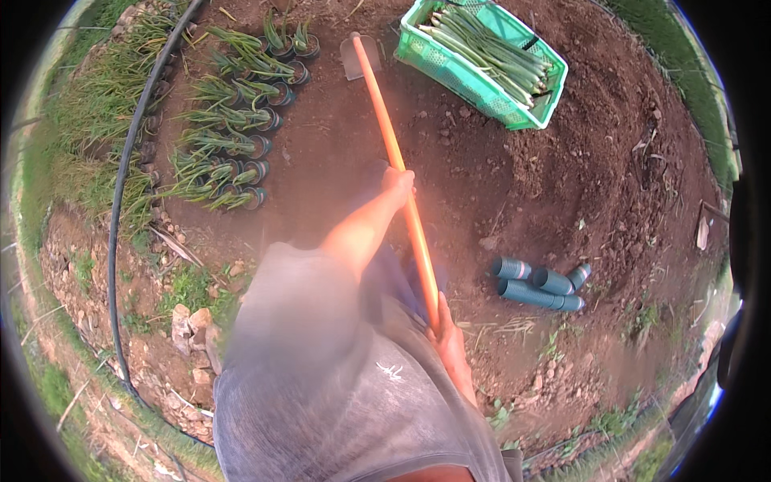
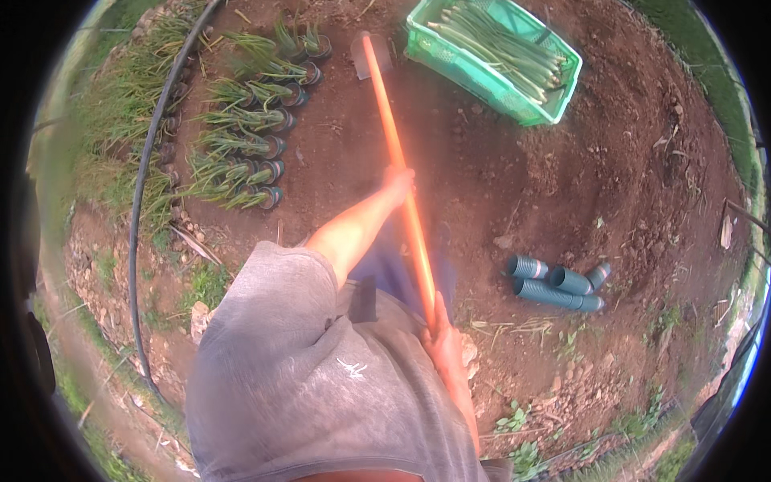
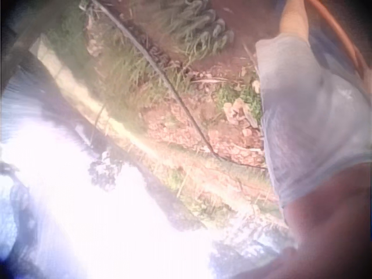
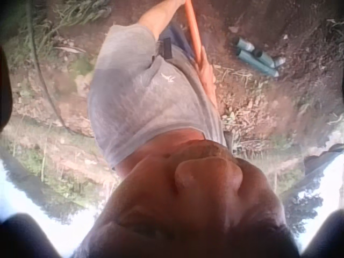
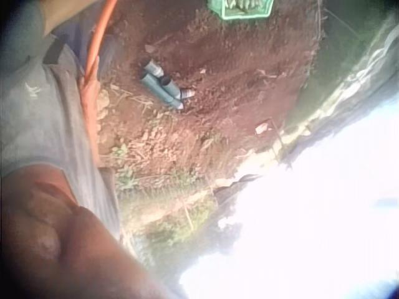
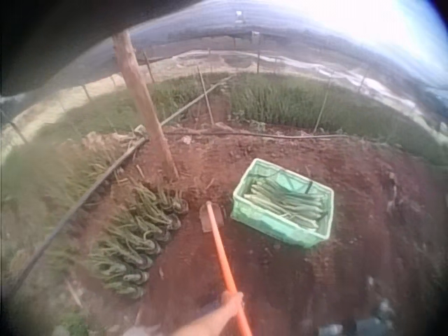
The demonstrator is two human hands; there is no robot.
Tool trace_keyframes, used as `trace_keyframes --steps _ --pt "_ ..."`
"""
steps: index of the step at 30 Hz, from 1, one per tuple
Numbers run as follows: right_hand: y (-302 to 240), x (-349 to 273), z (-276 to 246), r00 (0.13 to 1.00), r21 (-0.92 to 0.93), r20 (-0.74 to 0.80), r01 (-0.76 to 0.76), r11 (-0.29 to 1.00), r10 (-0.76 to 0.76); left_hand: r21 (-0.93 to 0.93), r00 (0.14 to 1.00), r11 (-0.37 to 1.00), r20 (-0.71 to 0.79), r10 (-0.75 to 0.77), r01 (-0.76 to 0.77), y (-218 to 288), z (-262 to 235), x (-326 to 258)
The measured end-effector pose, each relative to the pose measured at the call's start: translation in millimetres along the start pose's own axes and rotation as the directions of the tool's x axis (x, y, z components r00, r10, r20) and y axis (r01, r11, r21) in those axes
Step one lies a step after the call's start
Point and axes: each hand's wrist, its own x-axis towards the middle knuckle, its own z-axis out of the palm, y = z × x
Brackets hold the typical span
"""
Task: The person kneels in a garden bed, places potted plants into the soil, and uses a hand trowel and hoe to dig and level the ground. They handle multiple potted plants and a green crate of seedlings, arranging them in rows.
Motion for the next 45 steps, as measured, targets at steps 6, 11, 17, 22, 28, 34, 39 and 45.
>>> trace_keyframes --steps 6,11,17,22,28,34,39,45 --pt "15 -83 22 0.985 0.076 -0.042 -0.165 0.983 0.168 -0.025 0.986 0.986 0.027 -0.164 0.164 -65 -19 -74" --pt "-4 -89 24 0.976 0.059 -0.032 -0.215 0.975 0.217 -0.033 0.965 0.965 -0.023 -0.260 0.259 -38 -27 -85" --pt "-42 -27 4 0.993 0.059 -0.089 -0.072 0.996 0.077 0.046 0.992 0.991 -0.014 -0.123 0.123 15 -16 -17" --pt "-18 -71 -12 0.970 0.254 -0.014 -0.230 0.940 0.241 0.131 0.984 0.975 0.000 -0.180 0.178 -26 14 -82" --pt "17 -130 -26 0.954 0.105 0.014 -0.301 0.948 0.301 0.246 0.937 0.908 0.001 -0.350 0.339 -75 35 -164" --pt "-5 -63 -38 0.980 0.026 0.030 -0.197 0.980 0.196 0.020 0.979 0.979 -0.036 -0.202 0.203 -20 20 -80" --pt "-9 -15 -55 0.994 -0.051 0.038 -0.105 0.993 0.107 -0.124 0.984 0.981 -0.081 -0.160 0.150 -5 4 -22" --pt "60 -82 -78 0.991 -0.034 0.020 -0.132 0.991 0.133 -0.197 0.943 0.929 -0.051 -0.330 0.314 -81 32 -106"
